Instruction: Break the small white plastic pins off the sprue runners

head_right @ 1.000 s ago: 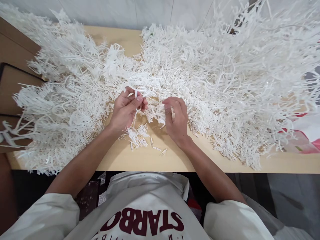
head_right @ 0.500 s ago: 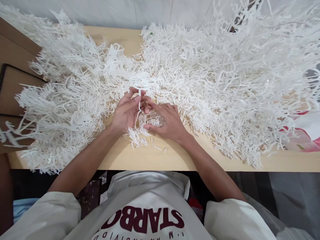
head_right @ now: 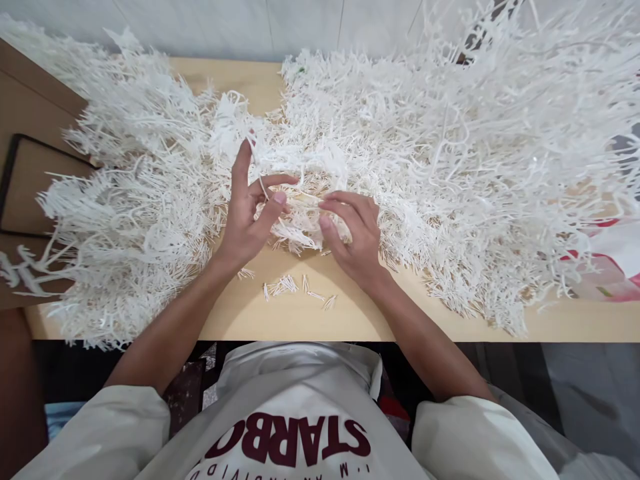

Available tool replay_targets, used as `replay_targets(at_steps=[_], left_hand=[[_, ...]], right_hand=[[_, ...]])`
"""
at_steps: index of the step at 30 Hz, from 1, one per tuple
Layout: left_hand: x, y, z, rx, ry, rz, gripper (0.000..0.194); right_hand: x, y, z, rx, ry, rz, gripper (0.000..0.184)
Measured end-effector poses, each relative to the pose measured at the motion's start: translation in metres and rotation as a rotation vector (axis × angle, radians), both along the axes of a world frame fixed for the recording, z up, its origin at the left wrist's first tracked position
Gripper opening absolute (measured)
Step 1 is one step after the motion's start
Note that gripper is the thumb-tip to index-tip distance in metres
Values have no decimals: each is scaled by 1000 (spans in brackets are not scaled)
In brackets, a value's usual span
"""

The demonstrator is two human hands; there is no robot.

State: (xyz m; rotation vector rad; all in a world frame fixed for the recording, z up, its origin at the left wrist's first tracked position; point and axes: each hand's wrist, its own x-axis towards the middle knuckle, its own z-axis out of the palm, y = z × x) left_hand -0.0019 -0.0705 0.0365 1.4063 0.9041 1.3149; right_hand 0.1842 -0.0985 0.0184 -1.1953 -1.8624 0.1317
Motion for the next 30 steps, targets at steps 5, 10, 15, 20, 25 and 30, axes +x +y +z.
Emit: replay_targets(at_steps=[5,10,15,20,25,30], left_hand=[[15,-10,-13,37,-37,31,68],[13,-8,-14,51,-77,49,69],[8,-10,-5,-43,-22,-66,80],[12,-16,-3,-113,-18,-138,78],[10,-13,0,-113,-117,-1,79],[6,-5,1,-72,-140,75,80]], right_hand=[[-6,-4,-5,-16,-249,330,45],[-7,-5,-8,30,-101,153,19],[-1,-4,-6,-180,242,-137,24],[0,2,3,-48,307,-190,16],[1,4,4,-192,325,-23,15],[1,1,-4,-431,325,102,24]])
